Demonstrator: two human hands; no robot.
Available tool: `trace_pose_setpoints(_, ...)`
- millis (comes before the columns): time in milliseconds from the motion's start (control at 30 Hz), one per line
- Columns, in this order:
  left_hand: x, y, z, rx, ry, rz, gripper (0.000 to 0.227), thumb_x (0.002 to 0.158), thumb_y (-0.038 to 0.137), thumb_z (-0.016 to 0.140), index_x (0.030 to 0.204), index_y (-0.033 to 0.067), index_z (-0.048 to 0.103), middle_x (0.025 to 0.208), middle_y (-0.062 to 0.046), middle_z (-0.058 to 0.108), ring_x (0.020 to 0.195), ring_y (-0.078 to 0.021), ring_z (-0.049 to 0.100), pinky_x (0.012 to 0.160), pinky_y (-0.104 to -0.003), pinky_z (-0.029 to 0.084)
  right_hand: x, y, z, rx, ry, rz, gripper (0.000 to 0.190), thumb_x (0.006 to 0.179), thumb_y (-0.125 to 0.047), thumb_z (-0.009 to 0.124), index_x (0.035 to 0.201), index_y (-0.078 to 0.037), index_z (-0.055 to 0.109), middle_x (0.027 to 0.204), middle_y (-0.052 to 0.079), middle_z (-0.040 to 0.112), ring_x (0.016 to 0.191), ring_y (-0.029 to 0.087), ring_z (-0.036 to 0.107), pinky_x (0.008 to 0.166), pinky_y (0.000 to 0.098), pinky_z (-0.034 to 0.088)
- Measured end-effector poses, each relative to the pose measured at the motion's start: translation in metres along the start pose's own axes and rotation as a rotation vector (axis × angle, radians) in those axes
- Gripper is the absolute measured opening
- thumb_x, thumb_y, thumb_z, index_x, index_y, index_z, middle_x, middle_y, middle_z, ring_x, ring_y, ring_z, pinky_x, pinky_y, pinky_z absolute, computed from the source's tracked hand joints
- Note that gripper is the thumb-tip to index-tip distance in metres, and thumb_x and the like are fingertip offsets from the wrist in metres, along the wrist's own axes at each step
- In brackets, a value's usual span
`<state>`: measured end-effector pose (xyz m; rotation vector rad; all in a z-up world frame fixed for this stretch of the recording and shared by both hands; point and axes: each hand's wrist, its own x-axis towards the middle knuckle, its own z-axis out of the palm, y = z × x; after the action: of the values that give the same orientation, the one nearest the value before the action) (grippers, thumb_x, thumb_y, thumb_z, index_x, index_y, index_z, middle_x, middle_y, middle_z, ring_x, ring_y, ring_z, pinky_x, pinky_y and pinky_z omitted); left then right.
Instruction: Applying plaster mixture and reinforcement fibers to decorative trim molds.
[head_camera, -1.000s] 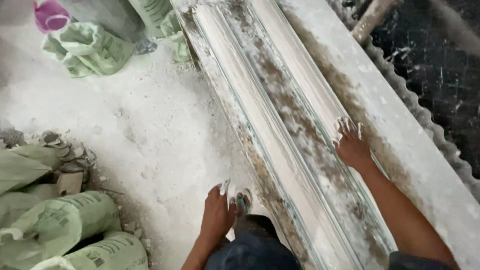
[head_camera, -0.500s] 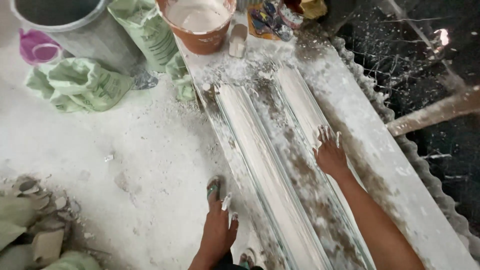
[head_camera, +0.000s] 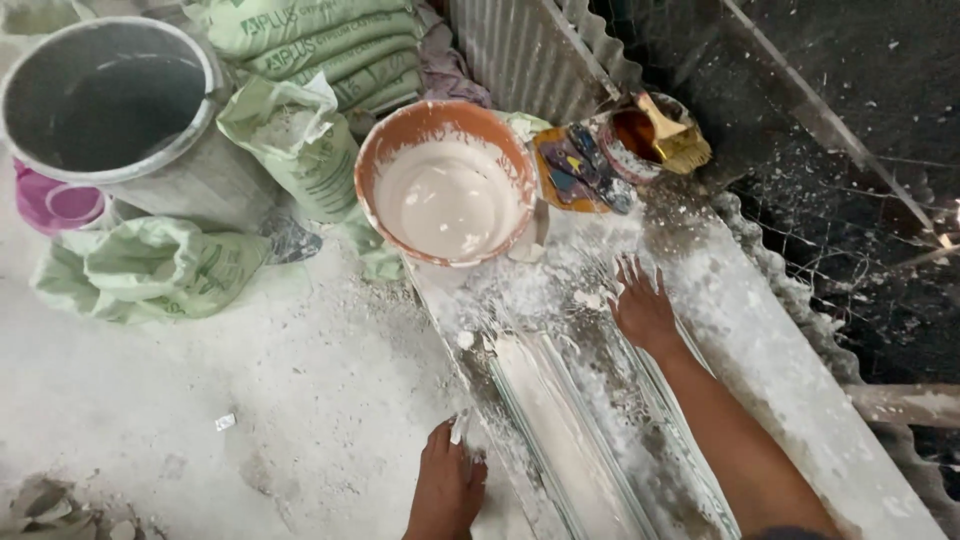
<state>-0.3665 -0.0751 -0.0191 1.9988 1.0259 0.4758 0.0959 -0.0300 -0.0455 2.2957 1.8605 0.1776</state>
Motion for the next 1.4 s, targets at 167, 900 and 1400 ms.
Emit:
trace_pose_setpoints(167,0.009,0.012,-0.035,-0.027,-0.017,-0.105,0.057,0.08,0.005,0.071,0.131,-0.0077,0.049,0.138,-0.03,0.048,0.13,-0.0482,0.045,0.105,-0.054,0.04,0.06,0.006,-0.012,0.159,0.051,0.132,0.07,0.094,-0.028,0.057,0.153,0.003,0.036,0.163,0.02,0.026,0.148,0.035,0.025,0.112,0.0564,0.026)
trace_pose_setpoints(900,0.026,-0.015,0.06,0.022,-0.163,0.131,0.058,0.082,0.018,0.075,0.131,-0.0041,0.054,0.136,-0.036,0.048,0.125,-0.0526,0.047,0.105,-0.056,0.041,-0.228,0.08,0.004,0.437,-0.009,0.431,0.024,0.093,-0.02,0.062,0.106,0.0,0.07,0.104,0.023,0.07,0.105,0.042,0.061,0.105,0.0487,0.046)
trace_pose_setpoints(1400,0.074,0.12,0.074,0.035,-0.406,0.452,0.048,0.09,0.011,0.067,0.129,-0.0097,0.051,0.135,-0.035,0.051,0.123,-0.0508,0.05,0.103,-0.054,0.043,-0.401,0.119,0.131,0.97,0.655,1.64,0.072,0.105,-0.056,0.052,0.143,0.004,0.043,0.089,0.022,0.067,0.08,0.029,0.063,0.07,0.0446,0.052)
